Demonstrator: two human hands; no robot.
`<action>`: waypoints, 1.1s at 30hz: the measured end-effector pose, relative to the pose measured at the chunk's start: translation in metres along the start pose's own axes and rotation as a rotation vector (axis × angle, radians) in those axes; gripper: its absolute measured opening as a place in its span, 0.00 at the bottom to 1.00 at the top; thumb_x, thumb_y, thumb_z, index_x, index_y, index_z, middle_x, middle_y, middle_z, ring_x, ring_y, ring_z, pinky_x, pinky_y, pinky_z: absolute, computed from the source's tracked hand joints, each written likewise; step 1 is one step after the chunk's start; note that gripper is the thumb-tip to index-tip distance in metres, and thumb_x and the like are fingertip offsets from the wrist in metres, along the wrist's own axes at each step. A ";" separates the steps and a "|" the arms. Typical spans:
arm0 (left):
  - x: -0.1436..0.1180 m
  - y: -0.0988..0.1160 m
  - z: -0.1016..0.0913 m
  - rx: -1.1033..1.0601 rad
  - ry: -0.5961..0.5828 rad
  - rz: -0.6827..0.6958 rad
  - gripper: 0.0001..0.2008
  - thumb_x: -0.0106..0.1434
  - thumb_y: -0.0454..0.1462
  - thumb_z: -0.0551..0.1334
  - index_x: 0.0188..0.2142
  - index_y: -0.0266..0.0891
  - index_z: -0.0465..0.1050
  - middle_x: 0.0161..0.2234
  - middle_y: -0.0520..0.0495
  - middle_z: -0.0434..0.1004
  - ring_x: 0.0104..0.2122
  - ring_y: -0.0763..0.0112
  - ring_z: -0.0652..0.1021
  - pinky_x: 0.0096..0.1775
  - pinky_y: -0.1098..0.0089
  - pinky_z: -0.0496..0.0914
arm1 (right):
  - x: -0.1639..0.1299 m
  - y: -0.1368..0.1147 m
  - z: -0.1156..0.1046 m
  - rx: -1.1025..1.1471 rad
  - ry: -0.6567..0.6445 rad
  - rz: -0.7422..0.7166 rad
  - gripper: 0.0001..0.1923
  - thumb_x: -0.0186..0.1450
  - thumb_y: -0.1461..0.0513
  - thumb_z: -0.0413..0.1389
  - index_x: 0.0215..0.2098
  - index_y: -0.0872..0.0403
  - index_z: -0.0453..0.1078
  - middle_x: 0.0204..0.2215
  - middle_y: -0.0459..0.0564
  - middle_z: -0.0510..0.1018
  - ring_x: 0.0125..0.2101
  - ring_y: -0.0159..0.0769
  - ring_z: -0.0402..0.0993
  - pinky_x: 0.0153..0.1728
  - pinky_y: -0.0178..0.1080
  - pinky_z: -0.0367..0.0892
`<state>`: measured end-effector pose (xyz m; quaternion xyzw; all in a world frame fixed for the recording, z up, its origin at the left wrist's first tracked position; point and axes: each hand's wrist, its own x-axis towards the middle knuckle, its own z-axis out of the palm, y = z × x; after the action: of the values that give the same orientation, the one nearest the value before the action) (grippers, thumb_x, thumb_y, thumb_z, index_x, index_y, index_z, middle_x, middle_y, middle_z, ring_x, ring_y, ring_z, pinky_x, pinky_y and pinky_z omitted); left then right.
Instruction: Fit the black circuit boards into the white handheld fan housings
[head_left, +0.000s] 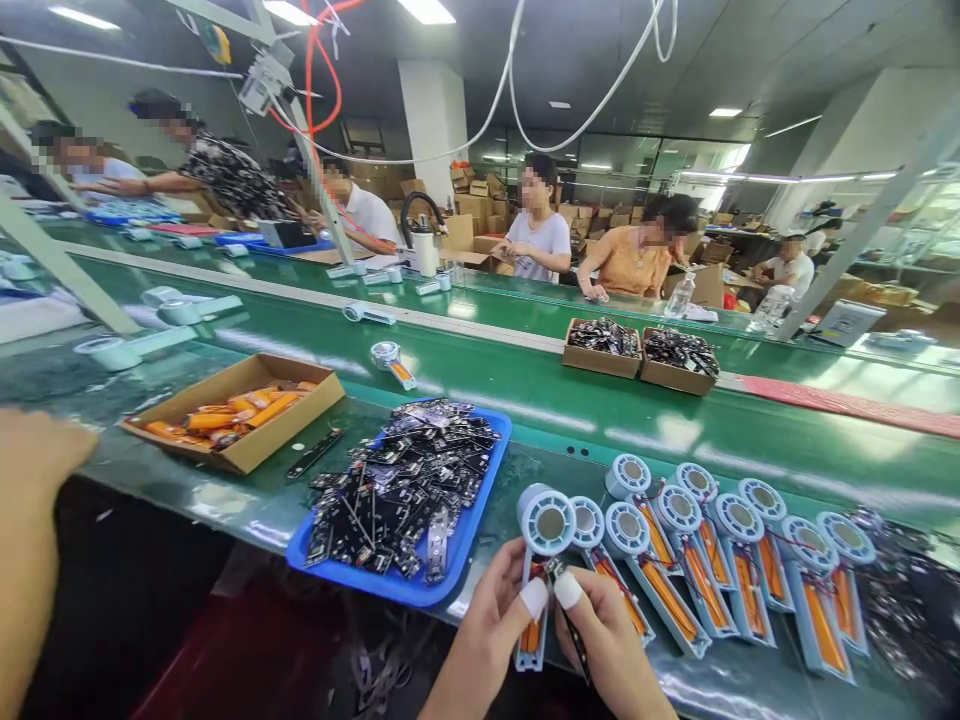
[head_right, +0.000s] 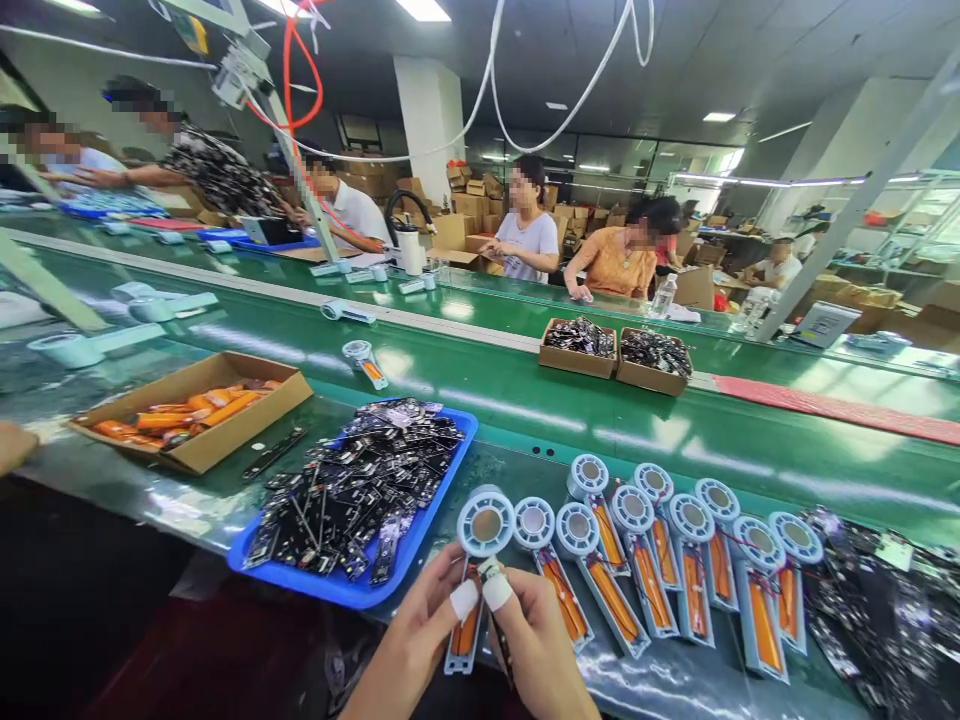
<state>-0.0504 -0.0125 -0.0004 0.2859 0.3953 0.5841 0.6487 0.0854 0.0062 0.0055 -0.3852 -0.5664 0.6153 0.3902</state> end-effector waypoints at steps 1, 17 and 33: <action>0.000 -0.001 0.000 -0.005 0.029 -0.006 0.27 0.55 0.48 0.73 0.52 0.44 0.76 0.52 0.41 0.81 0.58 0.50 0.75 0.61 0.55 0.66 | 0.000 -0.001 0.001 0.009 0.004 0.005 0.31 0.68 0.37 0.49 0.21 0.52 0.57 0.13 0.38 0.57 0.15 0.25 0.48 0.18 0.32 0.45; 0.008 -0.001 0.007 0.234 0.350 0.005 0.28 0.51 0.51 0.70 0.48 0.41 0.75 0.52 0.39 0.81 0.57 0.47 0.76 0.52 0.60 0.74 | -0.020 0.047 0.014 -0.370 0.386 -0.295 0.22 0.70 0.57 0.55 0.61 0.53 0.66 0.37 0.51 0.80 0.34 0.36 0.78 0.37 0.34 0.74; 0.010 -0.007 0.006 0.361 0.295 -0.005 0.24 0.61 0.49 0.60 0.54 0.43 0.70 0.58 0.43 0.76 0.60 0.56 0.73 0.56 0.65 0.70 | -0.020 0.042 0.013 -0.891 0.506 -0.488 0.25 0.75 0.62 0.46 0.69 0.49 0.60 0.35 0.53 0.80 0.31 0.38 0.80 0.32 0.35 0.77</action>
<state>-0.0416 -0.0031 -0.0043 0.3078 0.5846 0.5377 0.5238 0.0800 -0.0196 -0.0346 -0.5061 -0.7327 0.0973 0.4444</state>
